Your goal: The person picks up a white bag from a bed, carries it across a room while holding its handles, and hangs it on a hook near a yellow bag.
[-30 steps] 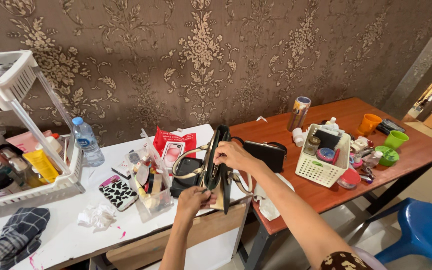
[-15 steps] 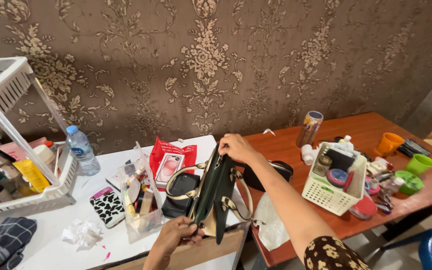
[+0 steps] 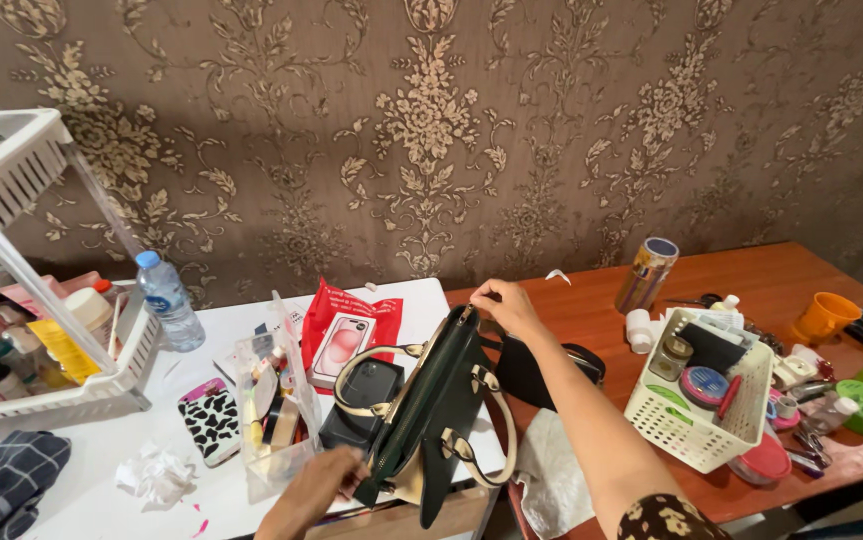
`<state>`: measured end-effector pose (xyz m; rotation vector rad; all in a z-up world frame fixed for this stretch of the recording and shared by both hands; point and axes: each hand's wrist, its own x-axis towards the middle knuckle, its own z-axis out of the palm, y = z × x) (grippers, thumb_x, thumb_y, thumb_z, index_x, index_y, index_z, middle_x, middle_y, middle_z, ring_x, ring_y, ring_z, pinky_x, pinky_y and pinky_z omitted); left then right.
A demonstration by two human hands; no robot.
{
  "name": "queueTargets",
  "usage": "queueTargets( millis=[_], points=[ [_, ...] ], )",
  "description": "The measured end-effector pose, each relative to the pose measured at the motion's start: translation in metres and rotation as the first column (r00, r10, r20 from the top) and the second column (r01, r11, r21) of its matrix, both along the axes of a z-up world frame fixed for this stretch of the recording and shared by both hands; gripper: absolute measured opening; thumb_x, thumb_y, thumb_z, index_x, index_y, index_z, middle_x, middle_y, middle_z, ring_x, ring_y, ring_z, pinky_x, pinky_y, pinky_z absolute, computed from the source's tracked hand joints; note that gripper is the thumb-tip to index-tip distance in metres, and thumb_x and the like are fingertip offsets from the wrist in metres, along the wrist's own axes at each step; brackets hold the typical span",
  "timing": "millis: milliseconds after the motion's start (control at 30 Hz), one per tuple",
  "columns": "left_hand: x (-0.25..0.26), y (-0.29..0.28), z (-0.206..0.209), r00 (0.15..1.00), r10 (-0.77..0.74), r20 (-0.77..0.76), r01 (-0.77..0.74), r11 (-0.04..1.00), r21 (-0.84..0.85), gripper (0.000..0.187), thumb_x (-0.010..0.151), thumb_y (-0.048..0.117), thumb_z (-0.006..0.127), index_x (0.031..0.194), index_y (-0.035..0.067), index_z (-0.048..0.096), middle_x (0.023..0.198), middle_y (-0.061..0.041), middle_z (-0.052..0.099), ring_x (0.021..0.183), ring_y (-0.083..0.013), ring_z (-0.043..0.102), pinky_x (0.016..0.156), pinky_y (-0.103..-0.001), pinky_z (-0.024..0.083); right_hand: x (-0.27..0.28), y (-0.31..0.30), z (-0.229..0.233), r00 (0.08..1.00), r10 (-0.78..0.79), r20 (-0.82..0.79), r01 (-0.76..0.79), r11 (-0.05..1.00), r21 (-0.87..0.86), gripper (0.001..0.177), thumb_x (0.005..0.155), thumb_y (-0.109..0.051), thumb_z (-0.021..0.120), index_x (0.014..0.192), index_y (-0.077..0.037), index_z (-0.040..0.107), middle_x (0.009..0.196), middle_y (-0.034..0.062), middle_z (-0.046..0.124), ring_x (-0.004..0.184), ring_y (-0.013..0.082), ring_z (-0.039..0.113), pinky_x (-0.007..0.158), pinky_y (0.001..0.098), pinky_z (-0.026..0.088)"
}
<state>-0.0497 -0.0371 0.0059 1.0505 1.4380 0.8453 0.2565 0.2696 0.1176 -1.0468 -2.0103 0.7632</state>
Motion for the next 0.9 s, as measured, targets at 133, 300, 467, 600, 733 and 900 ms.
queueTargets(
  millis=[133, 300, 467, 600, 733, 900],
  points=[
    [0.013, 0.03, 0.006, 0.921, 0.249, -0.301, -0.166, 0.947, 0.273, 0.051, 0.099, 0.047, 0.054, 0.099, 0.0, 0.072, 0.083, -0.019, 0.076, 0.075, -0.0253, 0.071, 0.072, -0.037, 0.054, 0.016, -0.008, -0.038, 0.988, -0.046, -0.148, 0.073, 0.98, 0.183, 0.024, 0.09, -0.018, 0.072, 0.11, -0.004, 0.073, 0.104, 0.0082, 0.074, 0.093, 0.0165, 0.07, 0.084, 0.0337, 0.056],
    [0.031, 0.064, 0.02, 0.863, 0.327, -0.386, -0.246, 0.938, 0.245, 0.057, 0.094, 0.05, 0.058, 0.129, 0.005, 0.06, 0.095, -0.019, 0.077, 0.092, -0.0333, 0.073, 0.087, -0.042, 0.054, 0.05, -0.031, -0.115, 0.964, -0.235, -0.125, 0.199, 0.948, -0.249, 0.03, 0.097, -0.03, 0.066, 0.118, -0.008, 0.071, 0.092, 0.0068, 0.075, 0.077, 0.0181, 0.068, 0.071, 0.0328, 0.057],
    [0.04, 0.083, 0.001, 0.912, 0.341, -0.229, -0.312, 0.938, 0.153, 0.077, 0.09, 0.046, 0.067, 0.152, 0.009, 0.04, 0.11, -0.021, 0.073, 0.108, -0.0322, 0.069, 0.095, -0.039, 0.05, 0.085, -0.066, -0.184, 0.989, -0.142, 0.036, 0.146, 0.921, -0.36, 0.041, 0.102, -0.043, 0.057, 0.109, -0.007, 0.074, 0.083, 0.004, 0.071, 0.073, 0.0137, 0.067, 0.068, 0.0292, 0.053],
    [0.043, 0.092, -0.008, 0.89, 0.385, -0.243, -0.319, 0.908, 0.271, 0.088, 0.089, 0.036, 0.071, 0.158, 0.007, 0.026, 0.112, -0.024, 0.071, 0.106, -0.0323, 0.07, 0.094, -0.038, 0.051, 0.096, -0.091, -0.182, 0.986, -0.024, -0.166, -0.091, 0.753, -0.651, 0.053, 0.11, -0.051, 0.055, 0.1, -0.003, 0.074, 0.077, 0.0038, 0.064, 0.069, 0.0132, 0.058, 0.065, 0.0274, 0.05],
    [0.042, 0.094, -0.01, 0.89, 0.416, -0.188, -0.358, 0.891, 0.281, 0.11, 0.085, 0.018, 0.074, 0.16, 0.0, -0.005, 0.113, -0.024, 0.072, 0.102, -0.0313, 0.071, 0.09, -0.035, 0.053, 0.098, -0.101, -0.134, 0.991, -0.125, 0.045, 0.119, 0.69, -0.714, 0.048, 0.099, -0.053, 0.048, 0.103, -0.015, 0.078, 0.083, 0.0046, 0.078, 0.075, 0.0113, 0.073, 0.072, 0.0237, 0.057],
    [0.042, 0.09, -0.003, 0.851, 0.481, 0.211, -0.524, 0.792, 0.313, 0.112, 0.083, 0.008, 0.075, 0.153, -0.003, -0.011, 0.119, -0.016, 0.069, 0.103, -0.0227, 0.072, 0.089, -0.03, 0.055, 0.128, -0.099, -0.072, 0.981, -0.159, -0.114, 0.042, 0.742, -0.669, 0.047, 0.098, -0.046, 0.058, 0.108, -0.001, 0.067, 0.076, 0.0143, 0.073, 0.07, 0.0259, 0.073, 0.071, 0.0387, 0.063]
  ],
)
